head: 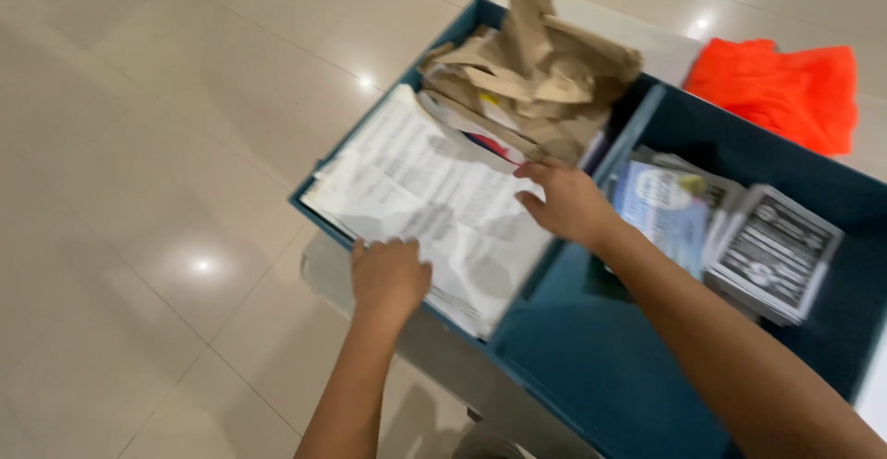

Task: The person removes papers, notebooks, and brown paper from two teal plastic storage containers. They then use a red cloth to wipe the interior and exterior surfaces of the empty containers.

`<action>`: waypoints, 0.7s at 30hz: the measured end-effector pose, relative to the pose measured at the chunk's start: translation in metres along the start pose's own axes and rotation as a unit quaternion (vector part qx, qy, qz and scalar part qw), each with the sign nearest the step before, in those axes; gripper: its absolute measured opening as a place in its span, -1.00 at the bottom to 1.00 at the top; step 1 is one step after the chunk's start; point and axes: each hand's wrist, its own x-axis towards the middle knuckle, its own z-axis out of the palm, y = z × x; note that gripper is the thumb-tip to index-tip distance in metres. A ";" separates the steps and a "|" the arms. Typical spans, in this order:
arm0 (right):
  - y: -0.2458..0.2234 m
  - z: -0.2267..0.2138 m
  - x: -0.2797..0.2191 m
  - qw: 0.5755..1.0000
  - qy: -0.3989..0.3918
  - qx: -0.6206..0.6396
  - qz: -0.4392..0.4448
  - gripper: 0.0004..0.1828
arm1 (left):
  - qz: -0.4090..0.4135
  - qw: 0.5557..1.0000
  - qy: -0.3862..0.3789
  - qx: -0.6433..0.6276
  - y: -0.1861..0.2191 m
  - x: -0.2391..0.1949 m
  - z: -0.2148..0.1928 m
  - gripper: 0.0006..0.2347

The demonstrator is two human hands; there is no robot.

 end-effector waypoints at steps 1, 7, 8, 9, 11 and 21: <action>0.013 0.026 0.027 0.999 -0.008 -0.041 0.014 -0.59 | -0.037 0.977 -0.173 0.118 -0.002 0.005 -0.014 -0.72; -0.015 0.048 0.079 0.914 -0.168 -0.294 0.224 -0.33 | 0.071 0.937 -0.301 0.160 -0.018 0.051 -0.001 -0.79; -0.011 0.049 0.083 0.913 -0.170 -0.296 0.225 -0.33 | 0.073 0.937 -0.302 0.158 -0.025 0.058 0.004 -0.79; -0.006 0.049 0.084 0.897 -0.218 -0.256 0.287 -0.23 | 0.088 0.931 -0.318 0.155 -0.029 0.064 0.009 -0.78; 0.008 0.044 0.089 0.873 -0.263 -0.216 0.350 -0.12 | 0.108 0.924 -0.334 0.150 -0.038 0.074 0.018 -0.77; 0.083 0.053 0.103 0.834 -0.373 -0.058 0.403 0.20 | 0.133 0.978 -0.163 0.010 -0.041 0.070 0.011 -0.65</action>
